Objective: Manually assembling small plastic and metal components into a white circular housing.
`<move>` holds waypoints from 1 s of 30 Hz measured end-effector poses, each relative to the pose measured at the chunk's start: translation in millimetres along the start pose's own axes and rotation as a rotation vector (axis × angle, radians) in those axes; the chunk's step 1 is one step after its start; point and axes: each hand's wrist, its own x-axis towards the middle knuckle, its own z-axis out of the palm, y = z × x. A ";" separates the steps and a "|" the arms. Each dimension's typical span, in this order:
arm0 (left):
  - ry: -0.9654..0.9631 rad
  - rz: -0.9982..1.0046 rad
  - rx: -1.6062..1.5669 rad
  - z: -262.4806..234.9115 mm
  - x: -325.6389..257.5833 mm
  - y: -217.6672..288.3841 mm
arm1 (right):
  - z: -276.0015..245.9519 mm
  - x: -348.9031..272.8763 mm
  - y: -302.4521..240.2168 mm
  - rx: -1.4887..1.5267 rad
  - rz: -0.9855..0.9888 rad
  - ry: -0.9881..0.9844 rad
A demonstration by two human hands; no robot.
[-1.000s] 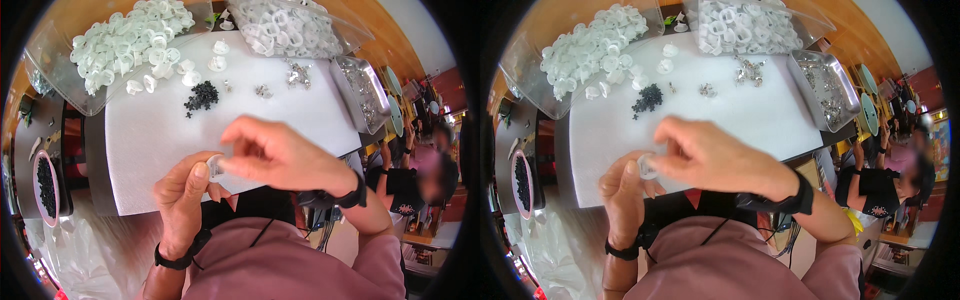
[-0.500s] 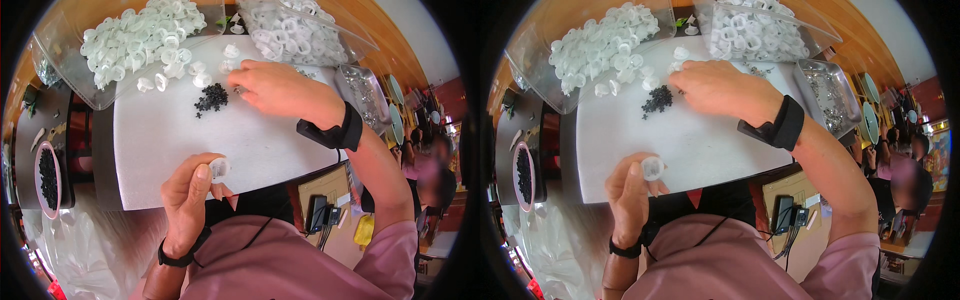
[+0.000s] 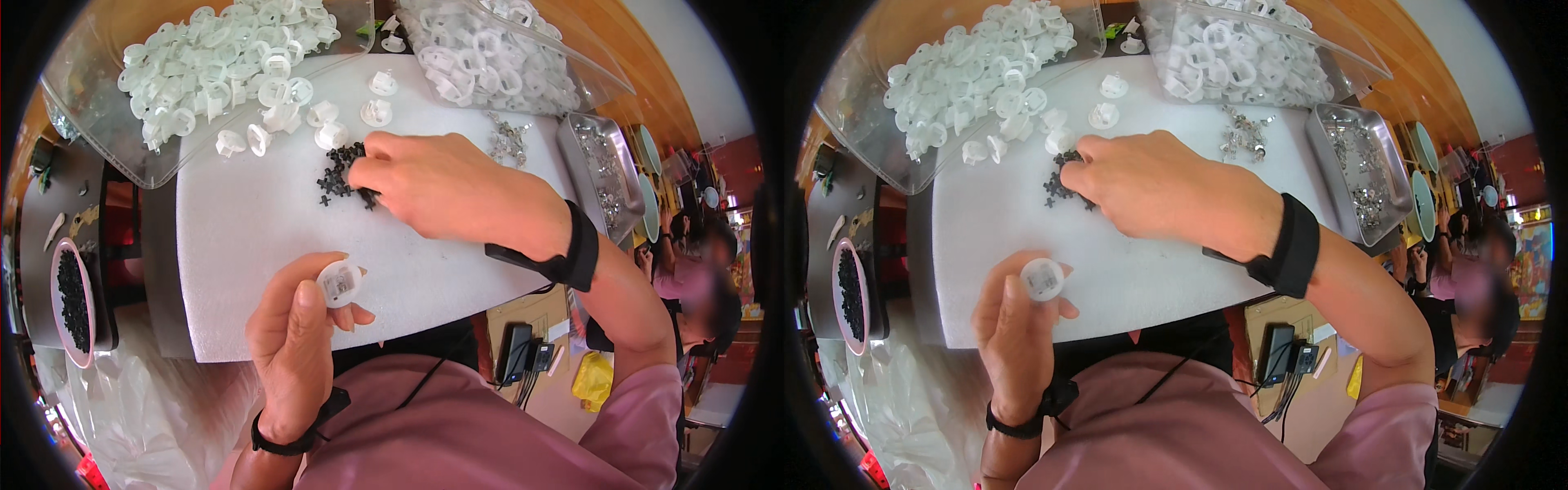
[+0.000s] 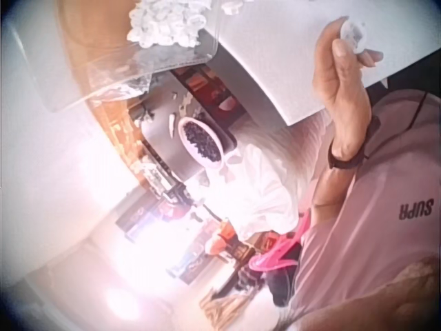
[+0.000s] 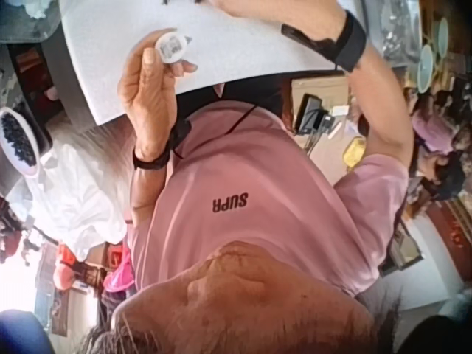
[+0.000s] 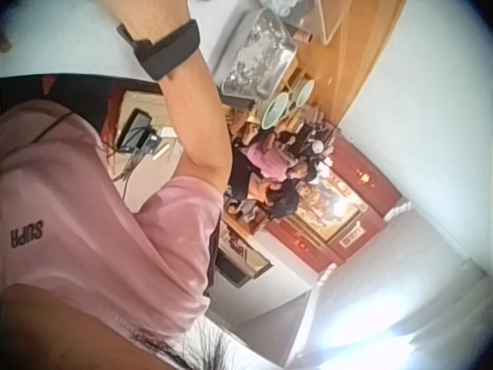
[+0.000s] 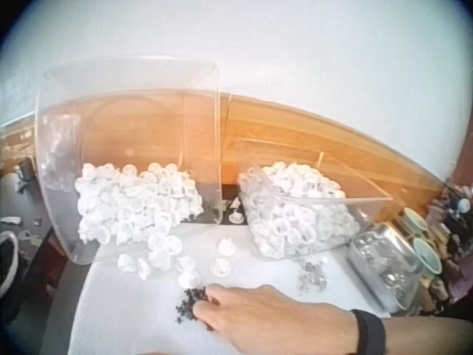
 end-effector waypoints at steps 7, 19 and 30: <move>0.030 0.045 -0.096 -3.9 -0.1 0.3 | -3.8 -20.4 3.9 0.108 0.063 0.007; 0.129 -0.038 -0.208 -8.3 -0.4 -4.3 | 2.3 -23.5 1.8 -0.027 0.028 0.051; 0.044 -0.058 -0.128 4.0 -3.0 3.5 | 9.1 -21.1 -8.6 -0.023 -0.052 0.021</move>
